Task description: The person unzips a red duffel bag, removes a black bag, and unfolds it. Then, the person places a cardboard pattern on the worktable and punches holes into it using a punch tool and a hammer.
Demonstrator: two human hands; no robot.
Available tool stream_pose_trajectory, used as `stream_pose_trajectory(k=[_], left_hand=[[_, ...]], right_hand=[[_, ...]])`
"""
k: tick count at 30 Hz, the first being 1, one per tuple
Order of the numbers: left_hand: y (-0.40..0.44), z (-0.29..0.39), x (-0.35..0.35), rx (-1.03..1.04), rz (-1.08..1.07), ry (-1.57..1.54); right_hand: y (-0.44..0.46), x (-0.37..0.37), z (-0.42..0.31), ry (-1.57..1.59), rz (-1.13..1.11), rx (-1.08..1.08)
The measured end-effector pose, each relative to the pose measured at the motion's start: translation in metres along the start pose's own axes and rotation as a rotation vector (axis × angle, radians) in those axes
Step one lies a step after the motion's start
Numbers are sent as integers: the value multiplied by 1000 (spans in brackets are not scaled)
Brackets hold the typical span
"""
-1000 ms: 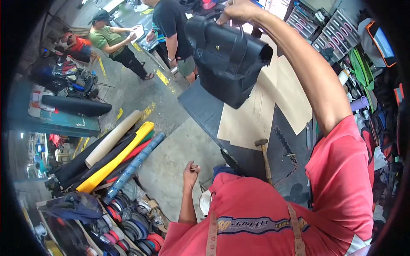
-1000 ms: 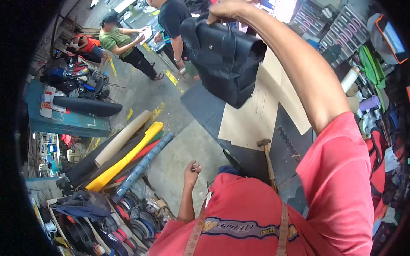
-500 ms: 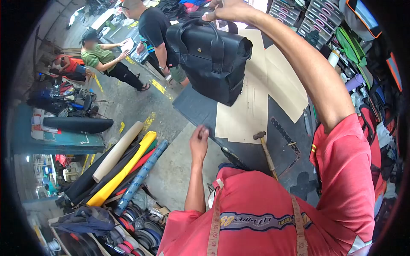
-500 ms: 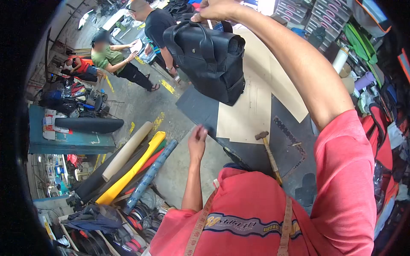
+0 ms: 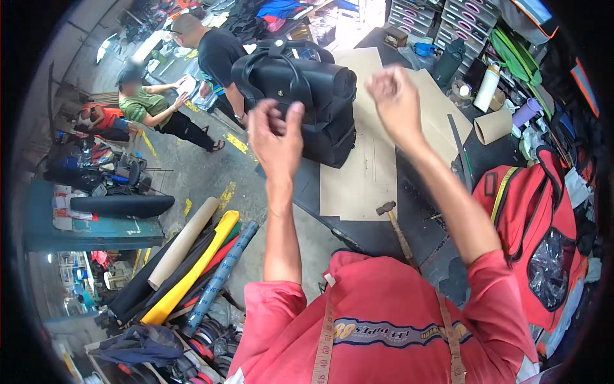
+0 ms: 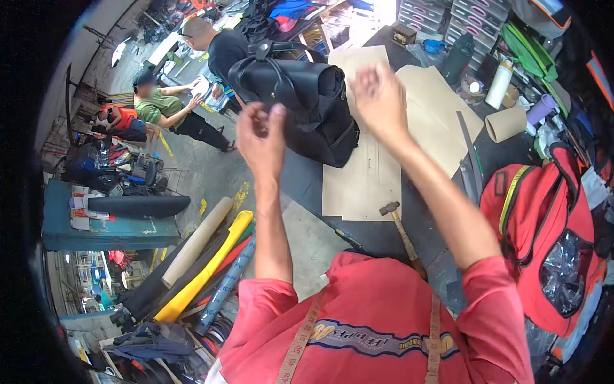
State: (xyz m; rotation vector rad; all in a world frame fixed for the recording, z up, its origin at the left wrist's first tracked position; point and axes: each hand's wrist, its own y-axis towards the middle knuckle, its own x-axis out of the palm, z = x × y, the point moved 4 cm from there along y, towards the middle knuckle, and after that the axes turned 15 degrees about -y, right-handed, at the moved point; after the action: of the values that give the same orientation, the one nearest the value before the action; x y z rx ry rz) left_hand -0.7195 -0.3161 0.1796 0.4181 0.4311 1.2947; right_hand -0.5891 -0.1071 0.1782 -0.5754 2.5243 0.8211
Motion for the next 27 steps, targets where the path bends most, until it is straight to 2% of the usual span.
stream_pose_trajectory(k=[2,3,5,7,9,10,11,13,15,16,17,18,21,22,24,25,27], left_hand=[[36,12,4,88,2,33],[55,19,7,267,-21,115],[100,28,21,589,-262,234],[128,37,45,758,-383,420],[154,24,66,778,-646,575],[162,15,75,710,-752,693],[172,15,80,711,-751,697],[192,14,84,575,-872,724],[209,46,76,676,-834,484],[226,38,67,416,-708,430],[227,51,70,430,-767,439],[229,71,72,456,-815,443],[207,102,74,695,-879,344],[225,71,82,627,-965,480],[233,34,88,849,-1034,530],[239,17,91,871,-1093,551],[225,17,95,668,-1099,302]], right_hand=[[-47,25,33,224,-200,173],[-65,34,39,220,-280,210],[-93,54,43,223,-399,271],[-103,71,39,286,-389,213],[-104,88,31,284,-440,195],[-102,92,21,259,-430,156],[-100,99,15,232,-459,131],[-99,102,-2,255,-403,114],[-95,103,-11,326,-402,6],[-99,104,-15,306,-377,-38],[-96,101,-18,321,-306,-129],[-90,95,-22,321,-293,-132],[-90,90,-20,432,-407,25],[-93,91,-16,429,-401,23],[-103,90,0,449,-371,139],[-109,86,6,416,-279,158],[-115,84,14,402,-262,183]])
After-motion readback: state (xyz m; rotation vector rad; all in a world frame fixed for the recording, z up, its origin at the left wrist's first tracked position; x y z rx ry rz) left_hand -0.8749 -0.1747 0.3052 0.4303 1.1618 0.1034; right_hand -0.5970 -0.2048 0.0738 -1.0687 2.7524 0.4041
